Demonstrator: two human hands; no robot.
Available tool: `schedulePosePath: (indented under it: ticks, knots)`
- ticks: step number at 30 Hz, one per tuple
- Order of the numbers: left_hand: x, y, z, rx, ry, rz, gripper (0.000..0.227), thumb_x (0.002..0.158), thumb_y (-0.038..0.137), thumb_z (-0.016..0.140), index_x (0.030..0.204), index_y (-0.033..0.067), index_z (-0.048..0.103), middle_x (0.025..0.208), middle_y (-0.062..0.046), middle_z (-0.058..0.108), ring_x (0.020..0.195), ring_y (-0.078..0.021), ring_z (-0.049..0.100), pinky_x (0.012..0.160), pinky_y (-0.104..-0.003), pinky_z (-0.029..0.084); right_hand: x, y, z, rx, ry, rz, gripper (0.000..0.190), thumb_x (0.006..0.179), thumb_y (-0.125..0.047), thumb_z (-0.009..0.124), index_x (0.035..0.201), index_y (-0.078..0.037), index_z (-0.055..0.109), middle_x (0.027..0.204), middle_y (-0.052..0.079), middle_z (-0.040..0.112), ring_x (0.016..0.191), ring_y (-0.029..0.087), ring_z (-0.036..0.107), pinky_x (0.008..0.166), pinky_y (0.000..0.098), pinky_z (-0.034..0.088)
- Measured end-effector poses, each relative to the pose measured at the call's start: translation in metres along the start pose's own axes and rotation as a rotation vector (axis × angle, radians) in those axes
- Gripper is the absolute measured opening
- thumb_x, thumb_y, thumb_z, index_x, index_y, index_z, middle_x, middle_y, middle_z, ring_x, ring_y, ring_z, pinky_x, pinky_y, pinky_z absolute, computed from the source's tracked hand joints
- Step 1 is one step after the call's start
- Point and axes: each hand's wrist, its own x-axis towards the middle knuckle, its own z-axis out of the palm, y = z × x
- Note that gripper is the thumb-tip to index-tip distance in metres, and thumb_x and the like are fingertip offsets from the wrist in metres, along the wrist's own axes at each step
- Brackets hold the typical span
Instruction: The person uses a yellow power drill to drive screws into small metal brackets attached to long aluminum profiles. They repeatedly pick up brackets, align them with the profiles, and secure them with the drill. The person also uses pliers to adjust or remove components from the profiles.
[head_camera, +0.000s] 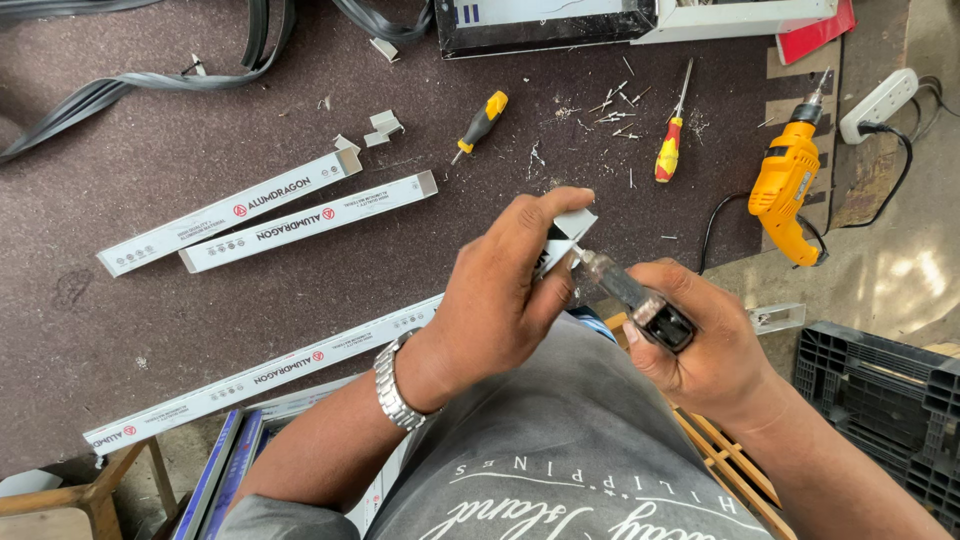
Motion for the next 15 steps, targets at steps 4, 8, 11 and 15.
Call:
schedulePosePath:
  ticks: [4, 8, 11, 15]
  knots:
    - [-0.001, 0.0, 0.003, -0.007, 0.019, -0.07, 0.046, 0.1, 0.004, 0.064, 0.143, 0.0072, 0.049, 0.101, -0.008, 0.061, 0.075, -0.018, 0.067, 0.069, -0.035, 0.054, 0.007, -0.003, 0.009, -0.028, 0.034, -0.097, 0.042, 0.093, -0.038, 0.066, 0.118, -0.004, 0.064, 0.092, 0.004, 0.068, 0.075, 0.012, 0.067, 0.066, 0.0279, 0.053]
    - [0.005, -0.01, -0.003, 0.013, 0.01, -0.103, 0.044, 0.101, 0.006, 0.064, 0.142, 0.0107, 0.052, 0.102, -0.008, 0.062, 0.078, -0.0188, 0.066, 0.07, -0.035, 0.053, 0.015, -0.013, 0.009, -0.088, 0.029, -0.004, 0.029, 0.092, -0.025, 0.066, 0.113, -0.005, 0.066, 0.096, 0.008, 0.072, 0.083, 0.02, 0.074, 0.073, 0.0342, 0.058]
    - [0.009, -0.022, -0.007, -0.037, -0.039, -0.133, 0.043, 0.1, 0.007, 0.065, 0.141, 0.0114, 0.055, 0.098, -0.008, 0.062, 0.076, -0.0182, 0.063, 0.071, -0.034, 0.052, 0.017, -0.015, -0.003, -0.283, 0.048, -0.066, 0.037, 0.083, -0.024, 0.07, 0.113, -0.004, 0.066, 0.093, 0.012, 0.071, 0.082, 0.028, 0.072, 0.073, 0.037, 0.056]
    - [0.011, -0.035, -0.001, 0.017, -0.041, -0.112, 0.04, 0.1, 0.009, 0.067, 0.139, 0.011, 0.057, 0.102, -0.007, 0.064, 0.083, -0.0145, 0.063, 0.076, -0.032, 0.052, 0.013, -0.008, 0.003, -0.359, 0.09, 0.077, 0.039, 0.08, -0.017, 0.068, 0.116, -0.003, 0.067, 0.091, 0.015, 0.071, 0.078, 0.031, 0.071, 0.071, 0.0384, 0.055]
